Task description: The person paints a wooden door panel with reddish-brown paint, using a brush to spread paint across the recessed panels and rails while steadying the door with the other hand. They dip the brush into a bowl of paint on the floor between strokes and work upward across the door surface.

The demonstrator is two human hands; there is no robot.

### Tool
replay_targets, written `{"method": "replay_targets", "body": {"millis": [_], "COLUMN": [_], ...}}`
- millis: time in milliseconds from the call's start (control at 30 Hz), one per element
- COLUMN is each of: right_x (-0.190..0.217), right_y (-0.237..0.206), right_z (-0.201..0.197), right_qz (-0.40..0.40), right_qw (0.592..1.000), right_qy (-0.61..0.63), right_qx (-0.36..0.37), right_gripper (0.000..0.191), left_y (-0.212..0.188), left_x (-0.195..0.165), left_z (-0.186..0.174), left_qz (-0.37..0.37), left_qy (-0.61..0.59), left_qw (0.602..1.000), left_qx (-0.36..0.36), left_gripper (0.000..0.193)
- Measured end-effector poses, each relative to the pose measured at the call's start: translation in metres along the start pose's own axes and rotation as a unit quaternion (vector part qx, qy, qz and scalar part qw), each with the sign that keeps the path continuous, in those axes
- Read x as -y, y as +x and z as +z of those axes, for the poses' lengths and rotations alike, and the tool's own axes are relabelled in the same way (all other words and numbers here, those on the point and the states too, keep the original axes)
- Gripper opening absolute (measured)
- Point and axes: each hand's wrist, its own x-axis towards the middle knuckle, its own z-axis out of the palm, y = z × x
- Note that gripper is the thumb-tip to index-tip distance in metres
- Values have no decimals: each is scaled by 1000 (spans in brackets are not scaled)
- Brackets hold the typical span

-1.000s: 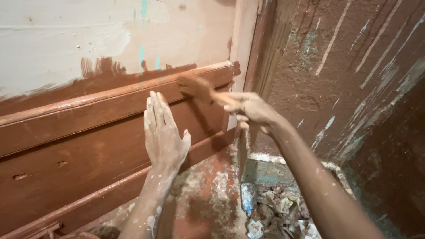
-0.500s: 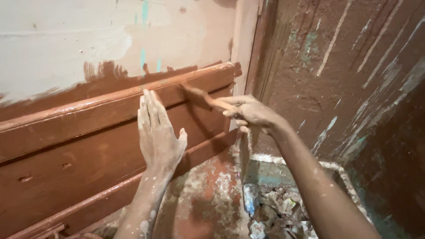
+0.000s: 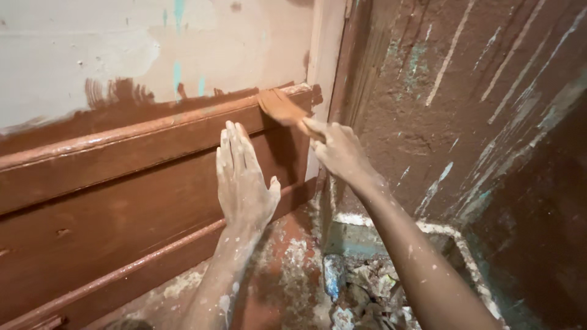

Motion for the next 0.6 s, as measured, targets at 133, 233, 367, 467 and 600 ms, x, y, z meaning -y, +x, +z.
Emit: {"method": "replay_targets", "body": {"millis": [133, 233, 367, 467, 600], "right_x": [9, 4, 0, -3, -14], "right_y": [-6, -4, -4, -3, 7], "right_z": [-21, -25, -8, -6, -26], "right_qz": [11, -7, -171, -34, 203], "right_qw": [999, 999, 975, 999, 905], "right_qy": [-43, -27, -74, 13, 375], "right_qx": [24, -20, -117, -33, -2], "right_gripper": [49, 49, 47, 41, 31], "left_y": [-1, 1, -2, -1, 0], "left_x": [10, 17, 14, 13, 16], "left_z": [1, 3, 10, 15, 18], "left_qz": [-6, -19, -8, -1, -5], "left_qy": [7, 20, 11, 6, 12], "left_qw": [1000, 1000, 1000, 1000, 1000], "left_qx": [-10, -5, -11, -2, -12], "left_gripper": [116, 116, 116, 116, 116]}}
